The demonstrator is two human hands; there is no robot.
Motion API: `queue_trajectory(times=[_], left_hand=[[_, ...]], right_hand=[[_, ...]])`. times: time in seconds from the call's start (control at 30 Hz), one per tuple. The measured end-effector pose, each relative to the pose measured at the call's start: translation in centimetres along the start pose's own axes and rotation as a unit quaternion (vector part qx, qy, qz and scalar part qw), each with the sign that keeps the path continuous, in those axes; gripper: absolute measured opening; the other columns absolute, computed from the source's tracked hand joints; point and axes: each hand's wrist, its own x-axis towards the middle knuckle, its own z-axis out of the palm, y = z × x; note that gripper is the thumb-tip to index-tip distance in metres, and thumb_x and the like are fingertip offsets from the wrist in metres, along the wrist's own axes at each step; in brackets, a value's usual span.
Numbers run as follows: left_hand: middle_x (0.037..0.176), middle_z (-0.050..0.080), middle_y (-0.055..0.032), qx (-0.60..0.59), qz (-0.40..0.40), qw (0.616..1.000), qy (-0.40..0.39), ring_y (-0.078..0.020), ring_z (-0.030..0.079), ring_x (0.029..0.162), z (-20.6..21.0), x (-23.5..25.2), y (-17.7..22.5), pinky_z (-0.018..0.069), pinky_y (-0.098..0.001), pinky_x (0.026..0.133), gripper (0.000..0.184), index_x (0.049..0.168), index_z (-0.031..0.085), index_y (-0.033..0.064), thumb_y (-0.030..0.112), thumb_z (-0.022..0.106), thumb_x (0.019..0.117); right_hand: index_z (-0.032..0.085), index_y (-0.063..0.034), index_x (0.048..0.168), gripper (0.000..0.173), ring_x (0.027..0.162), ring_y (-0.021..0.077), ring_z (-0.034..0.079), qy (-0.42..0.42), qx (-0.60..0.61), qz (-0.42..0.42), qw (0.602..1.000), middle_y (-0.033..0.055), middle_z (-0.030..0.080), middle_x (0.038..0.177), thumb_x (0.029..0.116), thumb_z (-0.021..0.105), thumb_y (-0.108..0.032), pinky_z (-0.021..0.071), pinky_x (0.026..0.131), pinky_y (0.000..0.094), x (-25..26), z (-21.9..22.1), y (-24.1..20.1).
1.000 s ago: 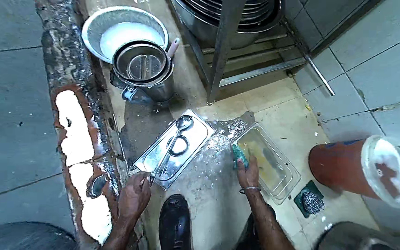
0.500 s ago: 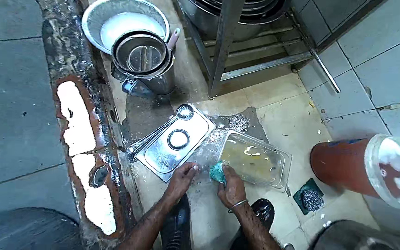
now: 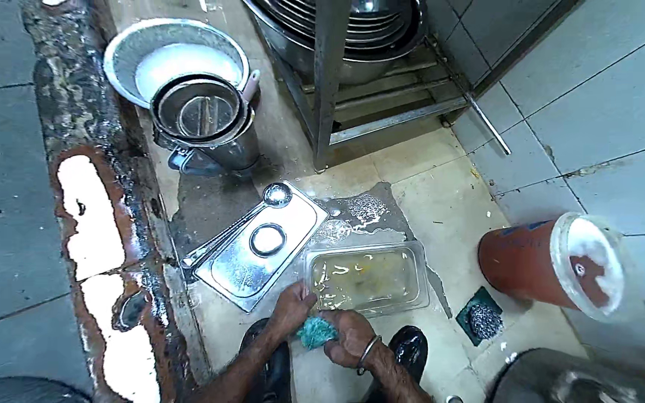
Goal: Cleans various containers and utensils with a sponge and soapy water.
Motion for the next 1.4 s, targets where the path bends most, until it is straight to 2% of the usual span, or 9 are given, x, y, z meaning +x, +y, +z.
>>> queue_trajectory(times=[0.27,0.4,0.53,0.67,0.73,0.8,1.03,1.27,1.4], left_hand=[[0.065,0.058,-0.0046,-0.304,-0.036,0.944,0.123,-0.0140,0.058,0.050,3.1,-6.4,-3.5,0.0539,-0.0303,0.048,0.014,0.084,0.051,0.0027,0.002,0.062,0.0939],[0.098,0.069,-0.0173,-0.383,-0.127,0.915,-0.017,-0.0253,0.072,0.080,3.6,-7.6,-1.8,0.0640,-0.0407,0.070,0.017,0.120,0.052,-0.0044,-0.002,0.050,0.1030],[0.102,0.071,-0.0155,-0.052,0.000,0.997,-0.057,-0.0244,0.071,0.090,1.3,-7.5,-2.3,0.0602,-0.0428,0.083,0.027,0.117,0.066,-0.0025,0.018,0.059,0.1017],[0.111,0.072,-0.0172,0.231,0.254,0.931,0.126,-0.0361,0.071,0.103,-0.2,-8.7,-1.5,0.0574,-0.0578,0.089,0.037,0.114,0.072,0.0033,0.033,0.067,0.0915],[0.143,0.060,-0.0203,0.342,0.272,0.899,-0.026,-0.0414,0.051,0.139,-0.5,-8.6,0.4,0.0267,-0.0659,0.120,0.052,0.138,0.063,0.0071,0.037,0.067,0.0961],[0.148,0.055,-0.0195,0.432,0.271,0.851,-0.127,-0.0410,0.043,0.145,0.6,-7.1,1.0,0.0110,-0.0685,0.123,0.045,0.143,0.059,0.0093,0.025,0.062,0.1008],[0.104,0.073,-0.0186,0.477,0.346,0.800,-0.114,-0.0377,0.069,0.105,1.2,-1.9,1.1,0.0446,-0.0550,0.107,0.022,0.104,0.072,0.0014,0.005,0.051,0.0994],[0.089,0.074,-0.0129,0.449,0.454,0.764,-0.096,-0.0321,0.073,0.082,1.4,-5.6,9.2,0.0585,-0.0509,0.076,0.014,0.098,0.072,0.0080,0.013,0.059,0.0976],[0.100,0.073,-0.0183,0.441,0.440,0.773,-0.123,-0.0395,0.072,0.090,-0.9,-5.6,18.3,0.0561,-0.0590,0.080,0.024,0.112,0.071,0.0056,0.023,0.055,0.1038]], right_hand=[[0.055,-0.0110,0.148,0.062,0.124,0.0268,0.065,0.128,0.073,0.078,0.986,0.0119,0.065,0.138,0.0876,0.064,-0.020,0.0521,0.104,0.0512,-0.1,0.8,0.5],[0.056,-0.0099,0.148,0.063,0.126,0.0268,0.064,0.169,0.089,0.048,0.980,0.0123,0.064,0.140,0.0867,0.069,-0.020,0.0521,0.106,0.0499,-0.1,3.0,0.8],[0.061,-0.0029,0.140,0.058,0.115,0.0241,0.069,0.266,0.178,0.040,0.946,0.0144,0.070,0.128,0.0844,0.069,-0.014,0.0556,0.101,0.0458,0.4,1.8,3.0],[0.062,0.0058,0.130,0.050,0.087,0.0198,0.071,0.393,0.350,0.047,0.849,0.0170,0.073,0.105,0.0818,0.066,-0.002,0.0607,0.079,0.0394,0.6,-2.1,3.0],[0.061,0.0049,0.131,0.048,0.080,0.0199,0.072,0.426,0.410,0.046,0.805,0.0165,0.073,0.101,0.0828,0.064,0.002,0.0624,0.071,0.0376,0.7,-3.8,2.4],[0.060,0.0037,0.133,0.050,0.075,0.0210,0.071,0.437,0.460,0.040,0.772,0.0166,0.072,0.098,0.0834,0.063,0.003,0.0615,0.064,0.0364,0.5,-4.9,1.5],[0.055,0.0085,0.137,0.059,0.083,0.0205,0.073,0.437,0.467,-0.054,0.767,0.0174,0.073,0.105,0.0798,0.063,0.001,0.0635,0.070,0.0356,-1.2,-6.2,-2.5],[0.061,0.0036,0.134,0.056,0.081,0.0205,0.075,0.517,0.410,-0.189,0.727,0.0137,0.075,0.100,0.0779,0.065,-0.002,0.0650,0.071,0.0376,-5.9,-13.2,-6.5],[0.063,-0.0073,0.135,0.057,0.075,0.0196,0.073,0.564,0.439,-0.219,0.665,0.0104,0.074,0.098,0.0785,0.066,-0.003,0.0632,0.064,0.0371,-10.4,-18.6,-7.8]])
